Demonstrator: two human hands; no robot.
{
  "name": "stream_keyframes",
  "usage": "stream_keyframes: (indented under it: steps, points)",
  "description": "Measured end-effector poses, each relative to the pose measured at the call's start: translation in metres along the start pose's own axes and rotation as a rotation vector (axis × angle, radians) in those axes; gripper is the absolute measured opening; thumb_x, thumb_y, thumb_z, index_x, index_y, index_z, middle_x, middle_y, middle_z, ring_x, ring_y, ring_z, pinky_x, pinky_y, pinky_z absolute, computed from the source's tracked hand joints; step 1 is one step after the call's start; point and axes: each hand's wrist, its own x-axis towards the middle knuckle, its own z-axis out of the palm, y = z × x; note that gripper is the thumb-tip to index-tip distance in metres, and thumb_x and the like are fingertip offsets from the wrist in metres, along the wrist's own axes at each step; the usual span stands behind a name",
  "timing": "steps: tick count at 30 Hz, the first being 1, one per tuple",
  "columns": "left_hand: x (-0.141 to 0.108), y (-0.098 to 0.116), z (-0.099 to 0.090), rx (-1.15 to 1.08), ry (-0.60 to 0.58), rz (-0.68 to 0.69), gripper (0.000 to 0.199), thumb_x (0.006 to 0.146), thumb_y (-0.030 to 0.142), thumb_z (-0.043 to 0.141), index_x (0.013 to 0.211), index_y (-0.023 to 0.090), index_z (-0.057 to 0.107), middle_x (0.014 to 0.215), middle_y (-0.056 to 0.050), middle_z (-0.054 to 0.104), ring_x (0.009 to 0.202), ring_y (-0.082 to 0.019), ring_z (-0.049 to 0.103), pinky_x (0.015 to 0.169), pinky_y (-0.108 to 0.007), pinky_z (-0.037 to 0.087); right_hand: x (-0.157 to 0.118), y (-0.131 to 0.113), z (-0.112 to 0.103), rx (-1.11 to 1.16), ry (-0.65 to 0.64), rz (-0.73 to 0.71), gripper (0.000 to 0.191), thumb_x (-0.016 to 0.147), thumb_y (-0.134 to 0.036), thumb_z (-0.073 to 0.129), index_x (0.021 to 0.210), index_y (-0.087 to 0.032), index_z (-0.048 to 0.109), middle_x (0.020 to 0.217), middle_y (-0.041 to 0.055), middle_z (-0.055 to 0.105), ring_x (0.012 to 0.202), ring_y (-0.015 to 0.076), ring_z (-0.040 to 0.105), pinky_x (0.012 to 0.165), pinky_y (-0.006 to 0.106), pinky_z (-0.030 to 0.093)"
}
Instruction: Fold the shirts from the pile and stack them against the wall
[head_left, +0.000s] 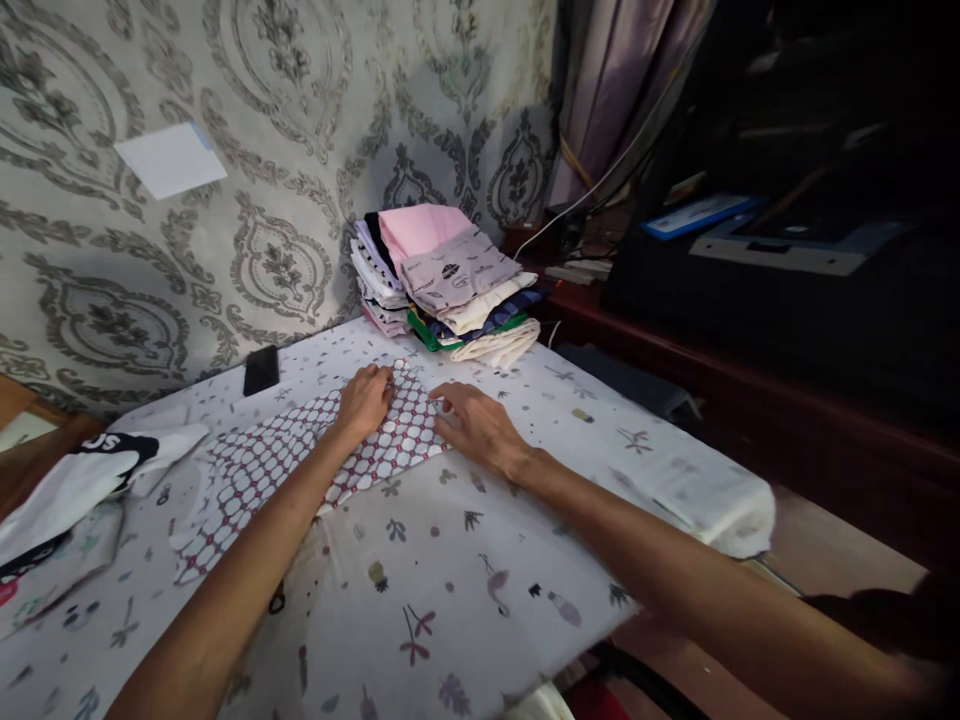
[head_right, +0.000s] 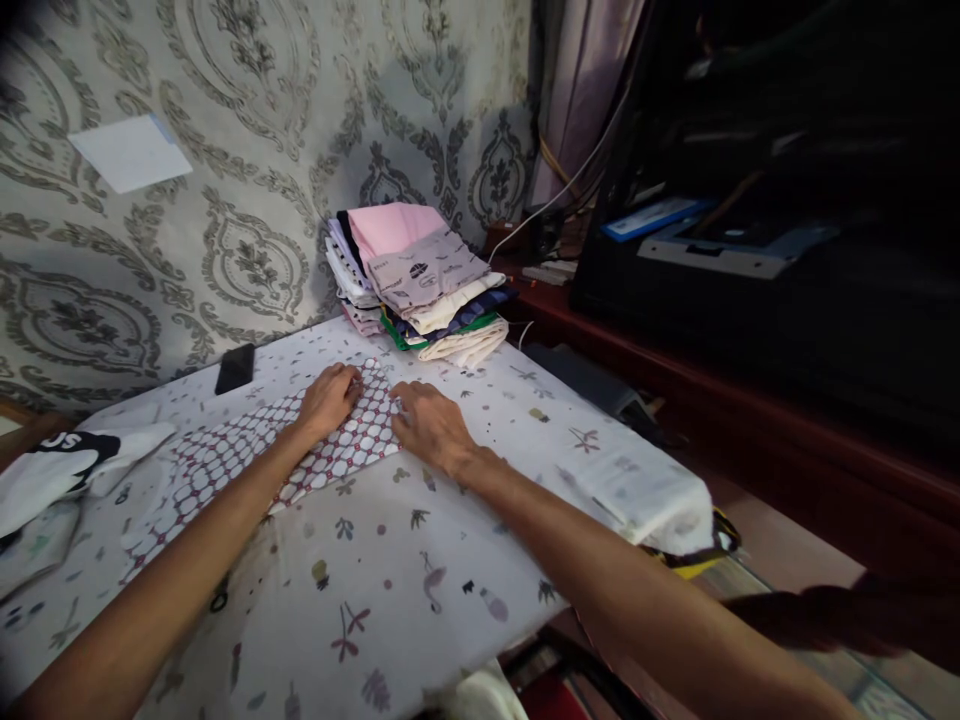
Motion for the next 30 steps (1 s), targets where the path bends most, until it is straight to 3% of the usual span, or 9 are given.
stream_keyframes:
  steps: [3, 5, 10, 15, 19, 22, 25, 28, 30]
  points:
    - [0.011, -0.005, -0.002, 0.075, -0.042, 0.058, 0.022, 0.098, 0.023, 0.045, 0.108, 0.020, 0.065, 0.115, -0.012, 0.065, 0.111, -0.029, 0.060, 0.085, -0.038, 0.049, -0.002, -0.003, 0.008, -0.023, -0.030, -0.240, 0.032, 0.095, -0.027, 0.056, 0.124, -0.019, 0.066, 0.133, 0.0148, 0.064, 0.125, 0.0304, 0.054, 0.103, 0.047, 0.043]
    - [0.014, -0.004, -0.003, 0.104, -0.054, 0.084, 0.023, 0.099, 0.021, 0.043, 0.106, 0.020, 0.065, 0.115, -0.013, 0.065, 0.107, -0.029, 0.062, 0.082, -0.037, 0.049, -0.003, -0.002, 0.013, -0.024, -0.094, -0.306, 0.034, 0.096, -0.029, 0.056, 0.128, -0.019, 0.065, 0.141, 0.0151, 0.060, 0.134, 0.0318, 0.049, 0.109, 0.052, 0.038]
    - [0.011, -0.001, -0.001, 0.031, 0.010, 0.081, 0.022, 0.098, 0.021, 0.044, 0.102, 0.022, 0.065, 0.108, -0.009, 0.068, 0.100, -0.024, 0.064, 0.083, -0.034, 0.049, -0.004, 0.001, 0.019, -0.032, -0.122, -0.299, 0.036, 0.096, -0.029, 0.059, 0.129, -0.019, 0.066, 0.141, 0.0151, 0.061, 0.136, 0.0308, 0.049, 0.112, 0.052, 0.037]
    - [0.013, -0.011, 0.003, -0.132, -0.014, 0.158, 0.021, 0.097, 0.026, 0.048, 0.095, 0.022, 0.068, 0.099, -0.007, 0.071, 0.096, -0.023, 0.064, 0.088, -0.034, 0.049, -0.004, 0.002, 0.017, -0.022, -0.111, -0.313, 0.035, 0.096, -0.028, 0.057, 0.129, -0.020, 0.066, 0.139, 0.0148, 0.062, 0.134, 0.0307, 0.051, 0.111, 0.053, 0.039]
    - [0.018, -0.014, 0.011, -0.176, 0.010, 0.114, 0.041, 0.103, 0.033, 0.034, 0.126, 0.015, 0.062, 0.128, -0.014, 0.067, 0.121, -0.025, 0.060, 0.106, -0.039, 0.043, -0.003, 0.002, 0.017, -0.027, -0.107, -0.309, 0.032, 0.098, -0.027, 0.053, 0.125, -0.017, 0.068, 0.137, 0.0148, 0.064, 0.132, 0.0301, 0.053, 0.110, 0.051, 0.041]
    - [0.017, -0.009, 0.023, -0.109, -0.157, 0.088, 0.056, 0.103, 0.040, 0.034, 0.150, 0.010, 0.040, 0.159, -0.019, 0.040, 0.150, -0.028, 0.034, 0.121, -0.047, 0.026, -0.002, 0.003, 0.019, -0.030, -0.102, -0.306, 0.030, 0.098, -0.026, 0.053, 0.123, -0.017, 0.068, 0.135, 0.0147, 0.064, 0.132, 0.0308, 0.053, 0.109, 0.052, 0.042]
    - [0.015, -0.005, 0.032, -0.074, -0.294, 0.091, 0.067, 0.102, 0.048, 0.034, 0.157, 0.009, 0.026, 0.168, -0.018, 0.018, 0.157, -0.027, 0.011, 0.125, -0.052, 0.011, -0.002, 0.004, 0.021, -0.014, -0.092, -0.310, 0.029, 0.097, -0.026, 0.053, 0.121, -0.019, 0.068, 0.134, 0.0141, 0.065, 0.129, 0.0311, 0.056, 0.107, 0.052, 0.043]
    - [0.017, -0.008, 0.031, -0.147, -0.310, 0.085, 0.068, 0.101, 0.051, 0.035, 0.157, 0.013, 0.028, 0.168, -0.016, 0.017, 0.157, -0.027, 0.011, 0.125, -0.052, 0.010, -0.001, 0.004, 0.021, 0.005, -0.073, -0.283, 0.028, 0.097, -0.026, 0.051, 0.119, -0.020, 0.068, 0.134, 0.0132, 0.064, 0.125, 0.0302, 0.058, 0.105, 0.048, 0.045]
    - [0.023, -0.015, 0.026, -0.263, -0.272, 0.069, 0.060, 0.102, 0.049, 0.034, 0.152, 0.016, 0.038, 0.165, -0.014, 0.030, 0.154, -0.026, 0.025, 0.124, -0.047, 0.019, -0.002, 0.002, 0.018, 0.002, -0.048, -0.203, 0.028, 0.098, -0.026, 0.048, 0.117, -0.019, 0.067, 0.128, 0.0142, 0.065, 0.119, 0.0290, 0.059, 0.102, 0.045, 0.046]
